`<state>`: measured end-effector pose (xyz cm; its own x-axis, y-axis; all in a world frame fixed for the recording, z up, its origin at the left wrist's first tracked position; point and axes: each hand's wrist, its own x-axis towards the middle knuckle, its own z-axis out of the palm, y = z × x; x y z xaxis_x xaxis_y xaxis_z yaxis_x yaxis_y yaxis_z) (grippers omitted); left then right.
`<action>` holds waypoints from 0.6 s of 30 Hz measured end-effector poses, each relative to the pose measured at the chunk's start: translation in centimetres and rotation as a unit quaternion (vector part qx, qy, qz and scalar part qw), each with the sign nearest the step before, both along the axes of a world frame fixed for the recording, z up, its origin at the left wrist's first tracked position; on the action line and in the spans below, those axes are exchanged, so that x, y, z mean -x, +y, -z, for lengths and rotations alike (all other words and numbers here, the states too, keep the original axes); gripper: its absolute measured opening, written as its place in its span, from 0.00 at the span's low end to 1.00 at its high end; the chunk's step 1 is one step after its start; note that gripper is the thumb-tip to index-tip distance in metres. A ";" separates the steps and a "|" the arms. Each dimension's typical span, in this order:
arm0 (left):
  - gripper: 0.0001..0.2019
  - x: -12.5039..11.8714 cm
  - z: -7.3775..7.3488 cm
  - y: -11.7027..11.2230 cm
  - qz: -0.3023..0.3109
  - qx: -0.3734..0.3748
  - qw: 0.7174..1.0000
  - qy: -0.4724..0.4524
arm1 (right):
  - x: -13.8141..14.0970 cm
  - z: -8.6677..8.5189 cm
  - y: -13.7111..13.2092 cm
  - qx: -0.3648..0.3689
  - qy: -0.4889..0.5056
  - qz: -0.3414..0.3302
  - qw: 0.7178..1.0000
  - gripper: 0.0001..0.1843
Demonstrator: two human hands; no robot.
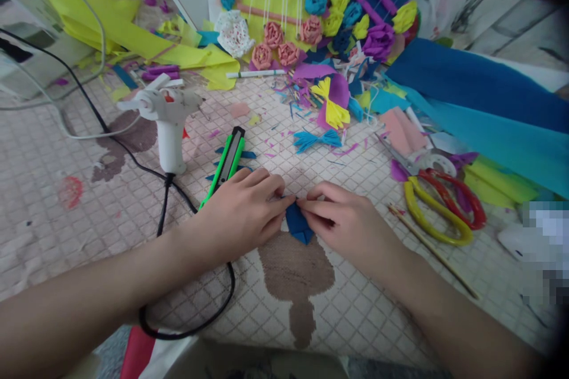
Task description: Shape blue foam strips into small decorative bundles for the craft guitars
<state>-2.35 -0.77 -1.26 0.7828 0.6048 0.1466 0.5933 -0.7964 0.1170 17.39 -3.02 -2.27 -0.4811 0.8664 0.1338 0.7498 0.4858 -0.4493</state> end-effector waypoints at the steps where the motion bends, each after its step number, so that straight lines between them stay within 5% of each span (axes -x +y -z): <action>1: 0.11 0.0 -0.1 0.0 0.002 -0.004 1.000 0.005 | 0.0 -0.1 0.0 0.003 -0.005 0.000 1.000 0.11; 12: 0.10 -0.2 0.0 -0.2 0.007 -0.028 1.000 0.008 | -0.2 -0.6 -0.3 0.017 -0.071 0.013 0.997 0.12; 18: 0.12 -0.3 0.0 -0.3 -0.007 0.000 1.000 -0.024 | 0.0 -1.4 -0.2 0.043 0.003 0.041 0.998 0.11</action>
<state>-2.01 -1.10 -1.21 0.7667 0.6152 0.1837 0.5977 -0.7884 0.1457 17.44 -3.20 -0.86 -0.4073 0.9113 0.0605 0.7828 0.3825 -0.4909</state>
